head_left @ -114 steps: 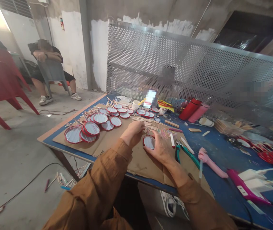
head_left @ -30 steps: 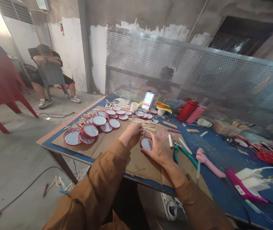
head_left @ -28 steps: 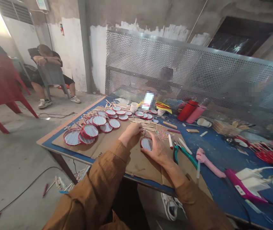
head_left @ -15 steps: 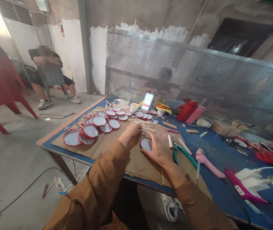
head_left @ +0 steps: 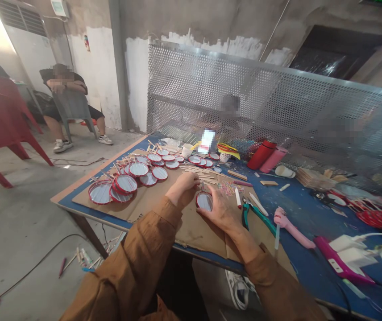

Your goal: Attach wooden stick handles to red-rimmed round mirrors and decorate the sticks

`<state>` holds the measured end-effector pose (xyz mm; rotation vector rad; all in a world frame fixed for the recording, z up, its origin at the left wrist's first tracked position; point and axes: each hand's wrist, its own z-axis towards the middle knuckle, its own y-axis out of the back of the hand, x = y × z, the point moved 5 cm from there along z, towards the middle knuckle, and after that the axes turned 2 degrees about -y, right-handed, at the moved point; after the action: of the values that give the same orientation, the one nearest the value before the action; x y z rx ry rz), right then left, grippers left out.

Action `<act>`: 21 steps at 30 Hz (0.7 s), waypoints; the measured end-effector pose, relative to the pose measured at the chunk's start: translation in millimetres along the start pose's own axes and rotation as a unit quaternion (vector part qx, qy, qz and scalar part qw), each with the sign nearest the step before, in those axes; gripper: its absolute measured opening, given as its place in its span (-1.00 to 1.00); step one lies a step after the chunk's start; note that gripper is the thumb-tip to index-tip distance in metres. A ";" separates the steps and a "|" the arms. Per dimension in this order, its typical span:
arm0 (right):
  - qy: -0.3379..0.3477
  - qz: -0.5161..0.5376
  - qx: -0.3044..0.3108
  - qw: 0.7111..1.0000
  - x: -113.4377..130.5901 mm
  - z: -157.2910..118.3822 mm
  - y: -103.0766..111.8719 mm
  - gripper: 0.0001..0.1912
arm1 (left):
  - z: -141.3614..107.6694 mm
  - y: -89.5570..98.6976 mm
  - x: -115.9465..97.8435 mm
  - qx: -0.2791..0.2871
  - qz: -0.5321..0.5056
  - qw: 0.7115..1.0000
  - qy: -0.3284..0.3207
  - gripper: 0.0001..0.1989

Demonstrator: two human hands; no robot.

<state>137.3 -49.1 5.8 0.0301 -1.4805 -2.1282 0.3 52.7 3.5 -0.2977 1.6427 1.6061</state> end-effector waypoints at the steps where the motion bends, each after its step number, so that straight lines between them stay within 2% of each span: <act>1: 0.002 0.001 0.000 1.000 0.1 0.0 0.1 -0.13 | -0.1 -0.6 0.3 -0.001 -0.002 1.000 -0.001 -0.87; 5: 0.002 -0.001 0.000 1.000 -0.1 0.3 -0.2 -0.13 | -0.5 -0.7 0.2 -0.016 -0.016 1.000 -0.005 -0.86; 12: -0.004 0.005 0.000 1.000 -2.1 0.3 -2.4 -0.13 | 1.7 0.2 -1.4 0.021 0.015 1.000 -0.002 -0.85; 21: -0.006 0.001 0.001 1.000 -2.6 -0.3 -3.1 -0.12 | 0.3 1.6 -3.1 0.020 0.017 1.000 0.009 -0.84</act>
<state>138.3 -47.4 2.3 0.0176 -1.4880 -2.1290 1.4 52.2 6.8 -0.2661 1.6984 1.5981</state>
